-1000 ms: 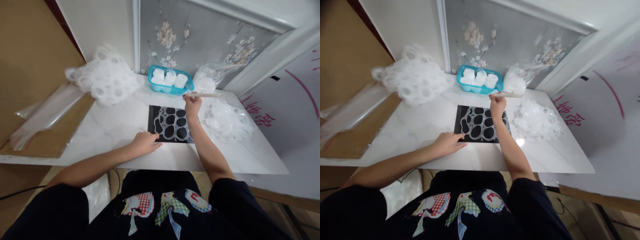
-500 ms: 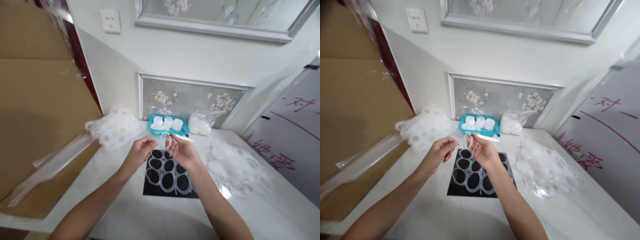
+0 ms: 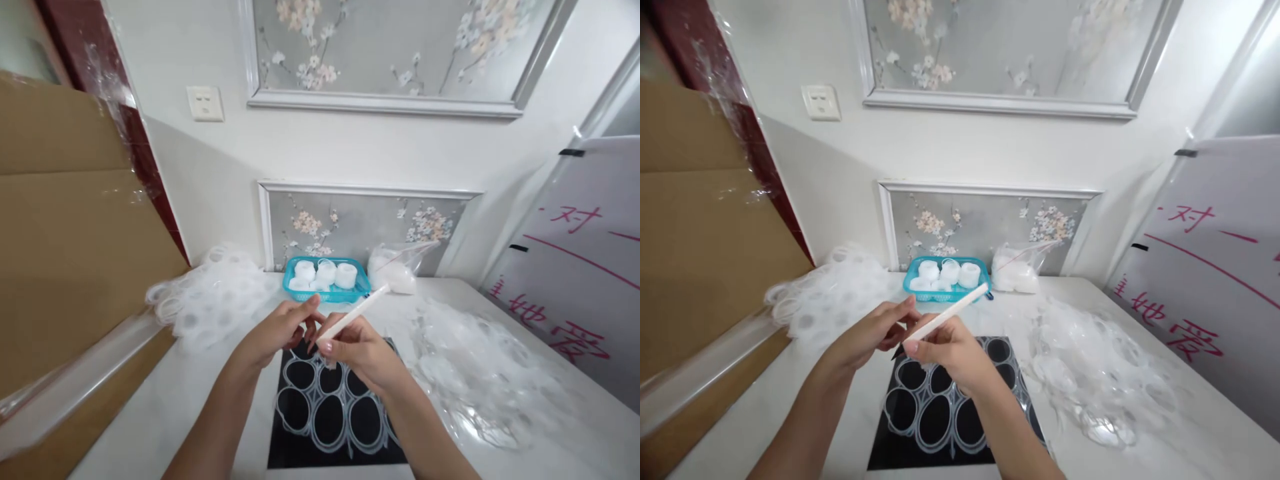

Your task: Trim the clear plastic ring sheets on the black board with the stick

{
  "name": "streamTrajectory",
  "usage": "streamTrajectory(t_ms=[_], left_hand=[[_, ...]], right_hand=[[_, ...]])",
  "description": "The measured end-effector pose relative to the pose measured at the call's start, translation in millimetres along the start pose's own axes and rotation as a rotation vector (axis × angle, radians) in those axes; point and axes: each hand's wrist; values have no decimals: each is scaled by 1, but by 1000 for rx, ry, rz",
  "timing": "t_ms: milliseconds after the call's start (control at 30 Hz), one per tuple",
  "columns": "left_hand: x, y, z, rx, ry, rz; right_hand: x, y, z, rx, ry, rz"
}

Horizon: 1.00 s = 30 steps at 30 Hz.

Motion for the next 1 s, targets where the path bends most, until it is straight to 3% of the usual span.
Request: streamTrajectory(t_ms=[167,267,400,567,667,767,867,1000], left_hand=[[1,-4,2,118,16,-40],[5,0,4,127,1,-32],[15,9,6,9,-13,-25],[16,13,11,-95,56,-35],[9,9,14,-209,189,-19],[7,3,19,-284,447,128],[12,1,24,-180,747,210],[19,0,23,146,904,259]], right_hand=[[-1,1,-18,-55,125,34],[-13,7,-17,-126,225,53],[-23,12,-10,-199,287,31],[-19,12,-9,-152,247,15],[-18,12,-7,-142,222,-20],[-19,12,-2,-116,235,-128],[-21,11,1,102,347,-278],[-25,11,-7,348,458,-391]])
Point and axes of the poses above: each hand's wrist, its own y-axis away from the middle knuckle, its own z-axis out of the palm, x = y × z, and after that the axes turned 11 degrees about -x, right-handed
